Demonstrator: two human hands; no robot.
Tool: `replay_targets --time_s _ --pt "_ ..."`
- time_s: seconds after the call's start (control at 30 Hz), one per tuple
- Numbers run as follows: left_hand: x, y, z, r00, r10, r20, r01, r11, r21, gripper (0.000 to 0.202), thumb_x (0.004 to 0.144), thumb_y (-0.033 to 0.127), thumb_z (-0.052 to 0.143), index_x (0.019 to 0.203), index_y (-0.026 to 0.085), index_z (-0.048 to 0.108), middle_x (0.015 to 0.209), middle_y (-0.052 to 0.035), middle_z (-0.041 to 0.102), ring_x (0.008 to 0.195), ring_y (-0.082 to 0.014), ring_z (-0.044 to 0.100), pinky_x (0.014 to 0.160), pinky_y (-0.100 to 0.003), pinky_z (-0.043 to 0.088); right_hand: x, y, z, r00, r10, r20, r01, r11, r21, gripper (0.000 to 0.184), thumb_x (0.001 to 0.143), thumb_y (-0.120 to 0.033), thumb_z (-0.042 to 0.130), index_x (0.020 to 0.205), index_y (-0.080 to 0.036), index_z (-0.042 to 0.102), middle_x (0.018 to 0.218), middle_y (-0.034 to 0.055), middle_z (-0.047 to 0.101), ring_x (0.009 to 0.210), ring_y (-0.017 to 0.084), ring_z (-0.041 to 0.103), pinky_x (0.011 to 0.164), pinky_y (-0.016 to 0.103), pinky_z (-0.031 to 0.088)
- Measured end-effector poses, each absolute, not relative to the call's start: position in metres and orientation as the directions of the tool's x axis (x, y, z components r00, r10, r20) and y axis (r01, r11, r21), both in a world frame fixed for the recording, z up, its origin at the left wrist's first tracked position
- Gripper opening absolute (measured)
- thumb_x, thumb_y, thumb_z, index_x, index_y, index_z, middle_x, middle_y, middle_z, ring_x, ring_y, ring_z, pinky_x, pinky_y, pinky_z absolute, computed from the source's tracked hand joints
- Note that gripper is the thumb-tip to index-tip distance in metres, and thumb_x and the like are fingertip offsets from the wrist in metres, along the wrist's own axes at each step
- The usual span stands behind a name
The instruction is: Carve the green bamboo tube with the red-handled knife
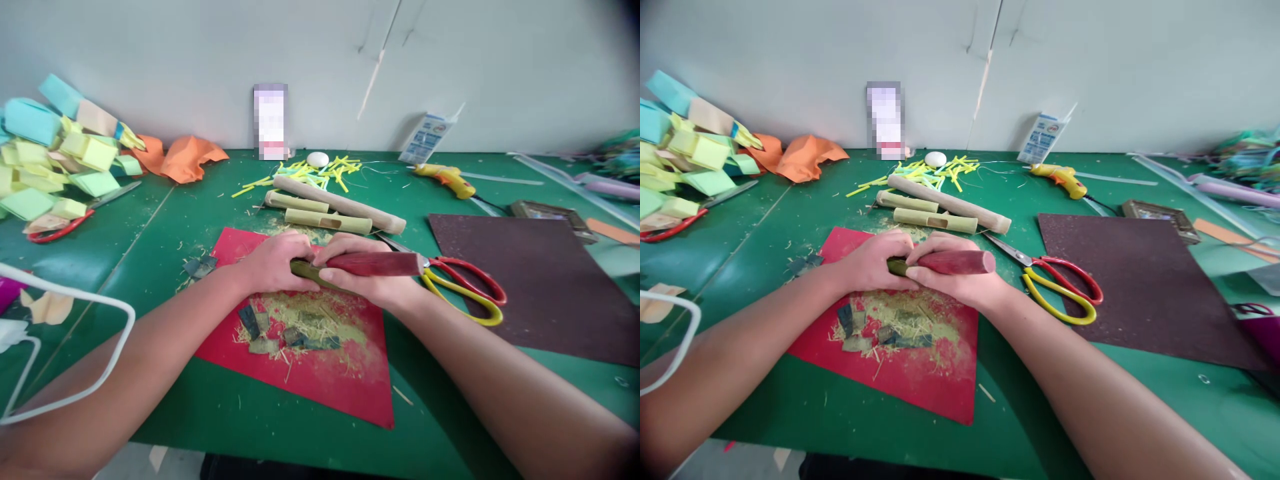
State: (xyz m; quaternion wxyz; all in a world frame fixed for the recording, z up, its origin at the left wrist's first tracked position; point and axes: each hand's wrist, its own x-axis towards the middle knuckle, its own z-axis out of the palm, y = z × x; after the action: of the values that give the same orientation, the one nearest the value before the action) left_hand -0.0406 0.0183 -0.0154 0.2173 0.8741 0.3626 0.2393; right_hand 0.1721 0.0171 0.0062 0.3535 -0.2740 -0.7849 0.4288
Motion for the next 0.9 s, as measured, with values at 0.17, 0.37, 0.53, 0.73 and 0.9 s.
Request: replay_targets --time_s 0.17,0.37,0.53,0.73,0.9 --pt "-0.0401 0.0173 -0.0152 0.611 0.752 0.247 0.557 -0.63 0.541 0.034 0.074 0.05 0.072 0.08 0.018 0.061 0.081 -0.0017 0.059 0.082 -0.0188 0.054 0.072 -0.032 0.041 0.1692 0.0139 0.0107 -0.584 0.742 0.329 0.161 0.504 -0.849 0.015 0.081 -0.035 0.07 0.082 -0.021 0.073 0.084 0.0028 0.072 0.074 0.015 0.066 0.073 0.029 0.053" --pt "-0.04 0.0182 -0.0167 0.612 0.746 0.263 0.554 -0.641 0.53 0.033 0.073 0.049 0.073 0.079 0.019 0.061 0.08 -0.0014 0.059 0.081 -0.0183 0.053 0.071 -0.032 0.04 0.1688 0.0122 0.007 -0.586 0.732 0.347 0.137 0.512 -0.848 0.012 0.079 -0.029 0.068 0.087 -0.02 0.069 0.087 0.003 0.071 0.076 0.016 0.065 0.072 0.028 0.053" --pt "-0.0407 0.0188 -0.018 0.611 0.748 0.258 0.55 -0.636 0.541 0.034 0.072 0.049 0.074 0.082 0.019 0.062 0.083 -0.0017 0.06 0.083 -0.0182 0.054 0.073 -0.032 0.041 0.1691 0.0138 0.0059 -0.55 0.784 0.286 0.157 0.434 -0.887 0.016 0.076 -0.032 0.073 0.081 -0.019 0.065 0.083 0.003 0.071 0.073 0.015 0.064 0.067 0.027 0.052" --pt "-0.041 0.0189 -0.0175 0.602 0.756 0.257 0.559 -0.629 0.54 0.036 0.071 0.05 0.075 0.082 0.018 0.061 0.08 -0.0017 0.058 0.08 -0.0182 0.054 0.071 -0.032 0.04 0.169 0.0177 0.0066 -0.539 0.801 0.26 0.135 0.387 -0.912 0.019 0.072 -0.034 0.078 0.079 -0.019 0.069 0.082 0.0025 0.072 0.071 0.014 0.065 0.065 0.026 0.051" --pt "-0.0402 0.0181 -0.0155 0.6 0.761 0.247 0.563 -0.621 0.546 0.035 0.072 0.049 0.075 0.083 0.018 0.062 0.081 -0.0013 0.058 0.08 -0.0178 0.054 0.071 -0.031 0.04 0.1688 0.0177 0.0058 -0.549 0.773 0.319 0.164 0.474 -0.865 0.016 0.075 -0.033 0.074 0.078 -0.018 0.068 0.08 0.0023 0.072 0.07 0.014 0.064 0.066 0.026 0.051"
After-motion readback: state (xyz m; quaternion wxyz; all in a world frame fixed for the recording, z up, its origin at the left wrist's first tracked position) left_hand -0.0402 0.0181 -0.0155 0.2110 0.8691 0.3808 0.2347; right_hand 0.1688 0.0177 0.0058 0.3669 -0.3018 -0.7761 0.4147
